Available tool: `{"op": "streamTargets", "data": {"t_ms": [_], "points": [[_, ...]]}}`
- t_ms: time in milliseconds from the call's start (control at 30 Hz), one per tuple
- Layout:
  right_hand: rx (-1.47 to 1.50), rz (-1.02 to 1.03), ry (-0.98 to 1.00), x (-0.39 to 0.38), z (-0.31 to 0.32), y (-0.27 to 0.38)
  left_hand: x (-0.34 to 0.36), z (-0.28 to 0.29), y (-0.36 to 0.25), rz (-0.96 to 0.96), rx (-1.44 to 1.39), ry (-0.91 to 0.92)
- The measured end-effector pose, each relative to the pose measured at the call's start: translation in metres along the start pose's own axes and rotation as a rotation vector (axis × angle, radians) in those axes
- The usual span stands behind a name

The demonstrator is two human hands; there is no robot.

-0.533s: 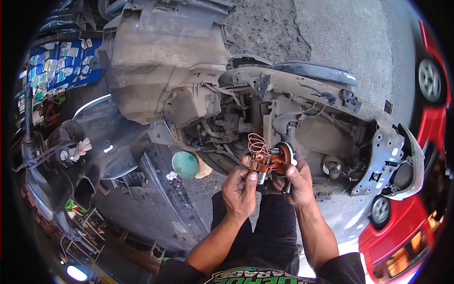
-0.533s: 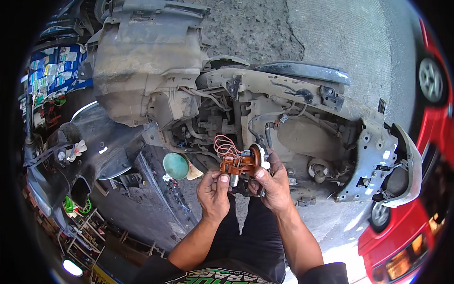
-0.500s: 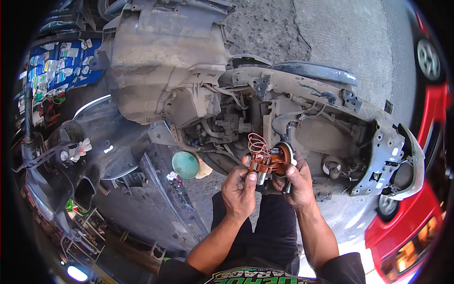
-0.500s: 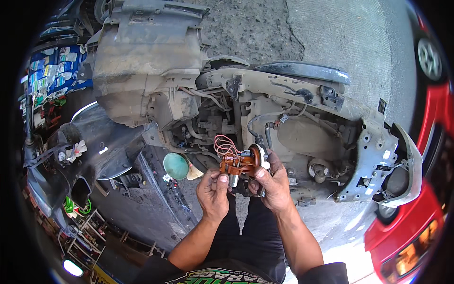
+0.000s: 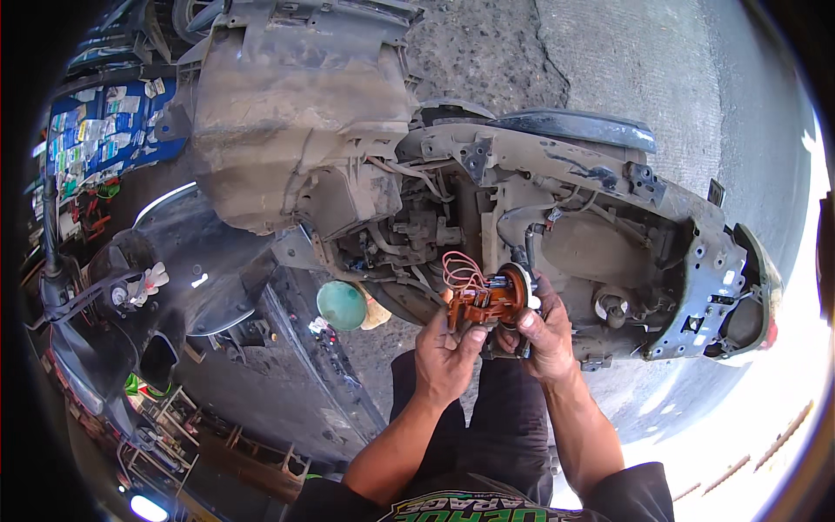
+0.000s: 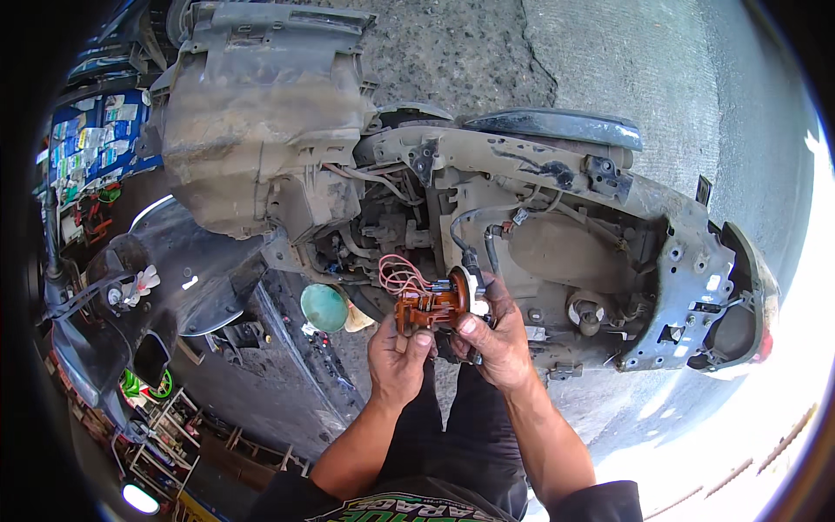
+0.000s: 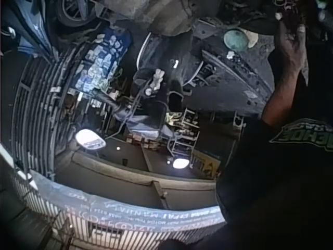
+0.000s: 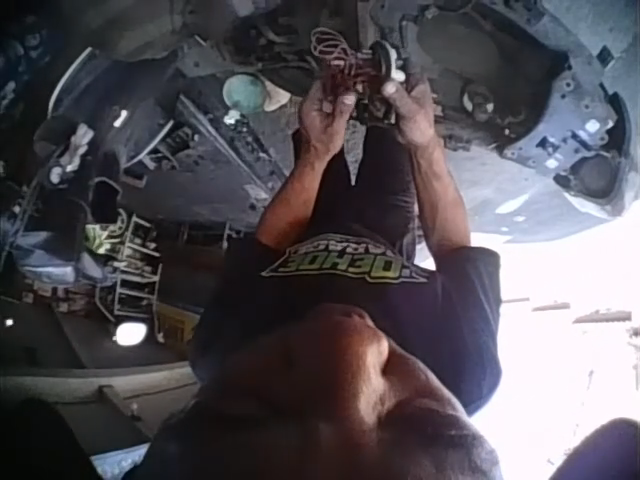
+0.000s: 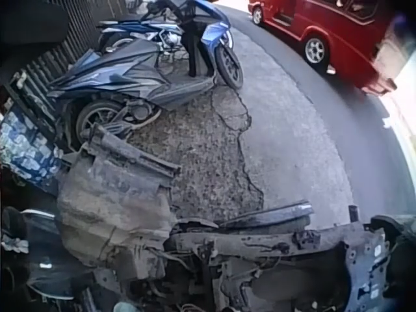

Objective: Repairing or cleaning the fuel pump assembly of a motorcycle engine.

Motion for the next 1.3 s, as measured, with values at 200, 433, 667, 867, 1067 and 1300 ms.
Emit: {"op": "streamTargets", "data": {"t_ms": [200, 433, 667, 867, 1067, 1300], "points": [[-0.011, 0.015, 0.002, -0.002, 0.0, 0.002, 0.006, -0.001, -0.002, -0.036, 0.006, 0.024], [-0.086, -0.002, 0.001, -0.004, 0.009, 0.003, 0.029, -0.003, -0.044, -0.275, 0.037, -0.088], [-0.199, 0.056, -0.019, -0.005, 0.007, 0.011, 0.039, -0.008, -0.052, -0.163, 0.214, 0.039], [-0.21, 0.061, 0.002, -0.006, 0.007, 0.003, 0.03, -0.018, -0.047, -0.247, 0.113, -0.077], [-0.26, 0.132, -0.002, -0.004, 0.011, 0.003, 0.027, -0.021, -0.043, -0.26, 0.032, -0.124], [-0.135, 0.08, -0.019, -0.01, 0.007, 0.0, 0.027, -0.018, -0.039, -0.382, 0.115, -0.065]]}}
Point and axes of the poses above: each hand's wrist, its own x-axis towards the middle knuckle, its own z-axis out of the back of the hand, y = z × x, the point moved 4 cm from there along x, towards the middle knuckle, and after that the axes turned 12 degrees about -y, right-handed, at the moved point
